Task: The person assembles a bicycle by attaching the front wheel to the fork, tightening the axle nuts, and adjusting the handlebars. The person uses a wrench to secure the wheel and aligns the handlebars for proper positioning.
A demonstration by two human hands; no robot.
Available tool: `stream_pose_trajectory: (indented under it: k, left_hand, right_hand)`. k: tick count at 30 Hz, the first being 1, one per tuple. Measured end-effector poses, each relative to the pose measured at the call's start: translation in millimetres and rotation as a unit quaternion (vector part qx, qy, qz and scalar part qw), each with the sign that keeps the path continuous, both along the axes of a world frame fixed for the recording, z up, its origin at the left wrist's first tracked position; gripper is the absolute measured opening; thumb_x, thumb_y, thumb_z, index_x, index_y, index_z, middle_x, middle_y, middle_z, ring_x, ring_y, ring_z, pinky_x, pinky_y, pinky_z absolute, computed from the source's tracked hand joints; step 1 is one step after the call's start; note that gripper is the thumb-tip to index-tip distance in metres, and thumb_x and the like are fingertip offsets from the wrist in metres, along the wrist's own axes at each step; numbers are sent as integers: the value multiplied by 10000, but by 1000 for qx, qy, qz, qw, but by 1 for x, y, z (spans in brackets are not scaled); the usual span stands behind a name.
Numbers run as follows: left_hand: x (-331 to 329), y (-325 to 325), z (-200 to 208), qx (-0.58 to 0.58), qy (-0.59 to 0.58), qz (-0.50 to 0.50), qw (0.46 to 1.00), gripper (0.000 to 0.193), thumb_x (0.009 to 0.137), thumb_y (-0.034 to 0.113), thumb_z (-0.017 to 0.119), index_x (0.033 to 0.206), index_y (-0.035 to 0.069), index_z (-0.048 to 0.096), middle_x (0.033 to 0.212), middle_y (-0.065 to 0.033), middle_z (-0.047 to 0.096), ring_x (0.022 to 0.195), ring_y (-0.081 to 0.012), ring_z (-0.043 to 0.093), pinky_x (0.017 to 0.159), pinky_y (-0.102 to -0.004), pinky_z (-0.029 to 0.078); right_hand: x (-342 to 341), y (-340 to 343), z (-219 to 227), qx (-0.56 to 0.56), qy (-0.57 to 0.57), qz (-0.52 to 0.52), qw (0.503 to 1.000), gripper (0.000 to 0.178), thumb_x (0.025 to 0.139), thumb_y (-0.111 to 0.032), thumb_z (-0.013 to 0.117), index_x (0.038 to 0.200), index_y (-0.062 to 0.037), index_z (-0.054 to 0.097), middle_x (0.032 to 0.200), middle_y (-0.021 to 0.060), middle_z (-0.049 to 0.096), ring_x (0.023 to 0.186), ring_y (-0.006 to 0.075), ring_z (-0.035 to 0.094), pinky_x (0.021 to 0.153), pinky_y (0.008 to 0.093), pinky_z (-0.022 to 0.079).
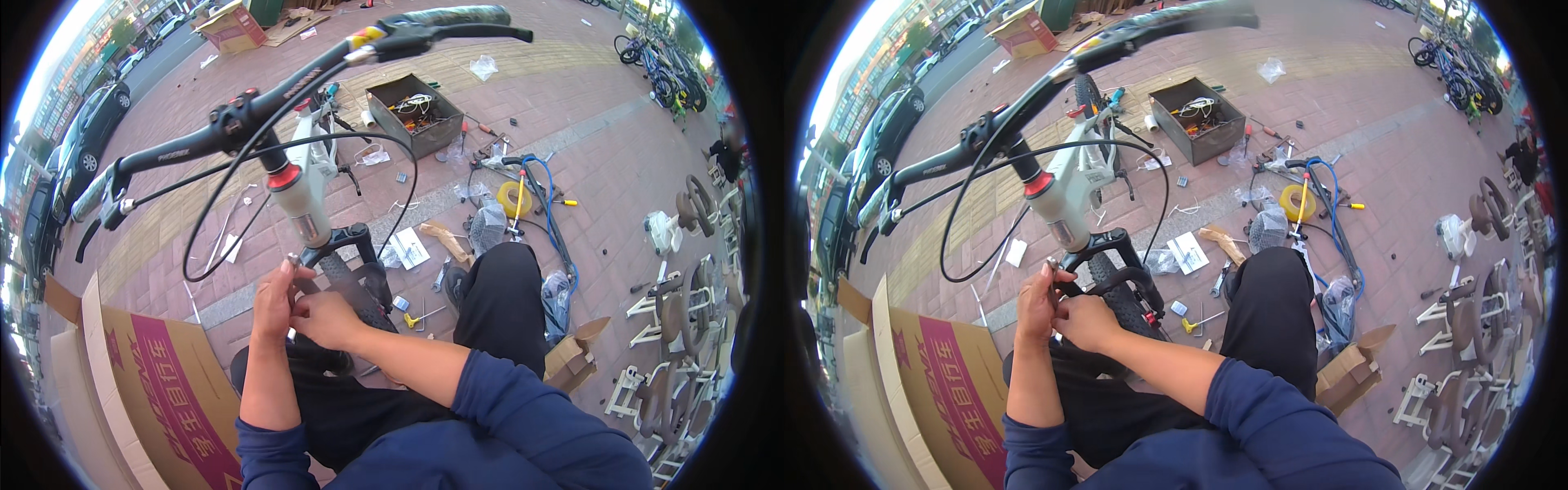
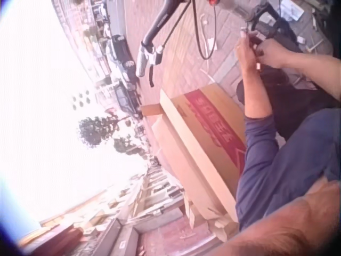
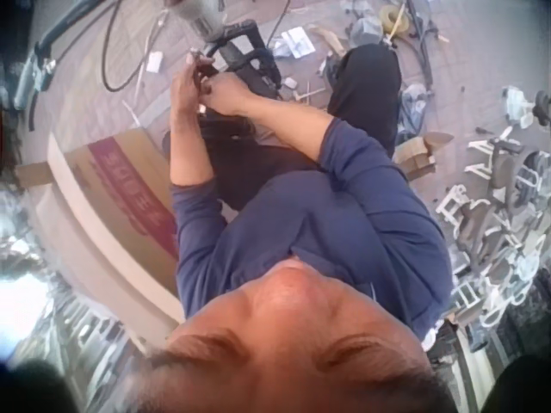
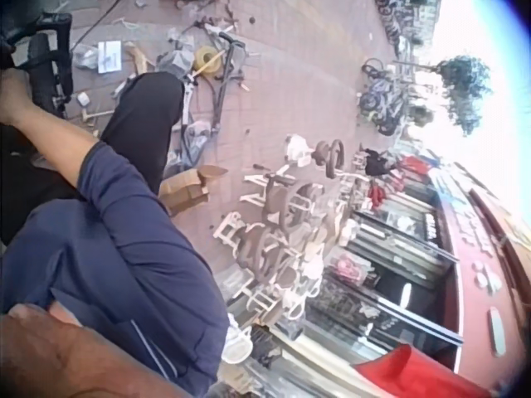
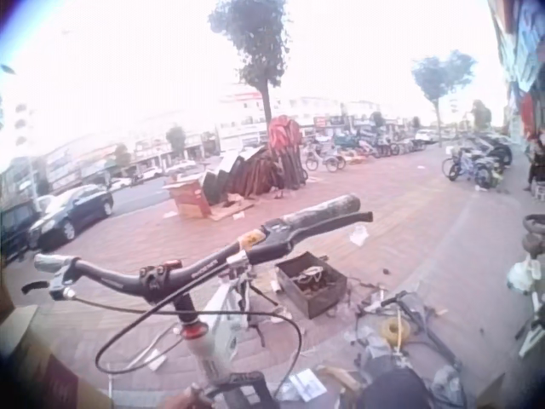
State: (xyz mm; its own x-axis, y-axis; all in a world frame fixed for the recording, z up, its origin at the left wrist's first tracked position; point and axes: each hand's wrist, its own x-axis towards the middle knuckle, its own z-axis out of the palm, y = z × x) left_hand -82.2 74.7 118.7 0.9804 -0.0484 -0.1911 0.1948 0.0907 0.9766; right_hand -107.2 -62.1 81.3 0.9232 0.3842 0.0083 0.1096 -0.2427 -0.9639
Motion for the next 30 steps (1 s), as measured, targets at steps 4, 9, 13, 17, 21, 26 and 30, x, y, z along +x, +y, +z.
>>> stream_pose_trajectory:
  k: [4, 9, 13, 17, 21, 26, 30]
  left_hand:
    - [-5, 7, 8, -50, 18, 2, 999, 410, 1071, 367, 583, 934, -4, 689, 829, -53, 634, 779, -150, 609, 681, -312, 491]
    - [-5, 19, -7, -175, 7, 14, 984, 294, 1102, 306, 530, 1026, 39, 629, 854, -67, 630, 973, -293, 674, 790, -418, 549]
    - [-5, 25, -3, -175, 53, -29, 983, 306, 1106, 344, 520, 1088, 54, 616, 941, -87, 664, 997, -259, 678, 788, -402, 549]
    - [-5, 16, -3, -143, -6, 29, 989, 376, 1101, 339, 538, 1349, 60, 579, 994, -68, 682, 949, -176, 656, 787, -350, 518]
    - [7, 15, -7, 235, -115, 3, 965, 565, 940, 247, 719, 1433, 1, 592, 1041, -94, 727, 932, -220, 692, 816, -360, 531]
    - [34, -2, 40, 451, -41, -103, 886, 437, 793, 201, 767, 1127, -67, 680, 857, -250, 709, 817, -325, 723, 768, -426, 539]
    - [75, 25, 30, 414, -83, -110, 900, 412, 756, 167, 752, 1118, -19, 692, 845, -197, 705, 788, -273, 669, 775, -403, 524]
  right_hand:
    - [-17, 7, 15, -46, -45, -57, 996, 268, 923, -226, 685, 1101, -29, 650, 900, 240, 735, 867, 463, 711, 772, 579, 550]
    - [-26, 8, 17, -77, -35, -78, 993, 326, 911, -249, 698, 1188, -87, 642, 930, 254, 733, 882, 478, 708, 777, 589, 557]
    - [0, 9, 6, -63, -8, -35, 997, 266, 870, -312, 715, 990, -78, 752, 922, 198, 749, 897, 419, 724, 789, 509, 571]
    - [-1, -17, 14, -42, 9, 75, 996, 294, 863, -313, 700, 860, -21, 738, 875, 203, 740, 841, 410, 713, 737, 478, 550]
    - [-26, -92, 16, 74, 200, 50, 976, 340, 967, -348, 672, 958, -10, 704, 779, 65, 684, 755, 154, 685, 658, 343, 530]
    - [-44, -140, -14, -55, 288, -92, 952, 357, 1041, -336, 601, 1038, 11, 689, 752, 61, 651, 572, 119, 606, 470, 285, 448]
    - [-59, -114, -44, -6, 321, -74, 944, 410, 1051, -387, 604, 965, 6, 685, 686, 39, 624, 525, 108, 558, 463, 278, 408]
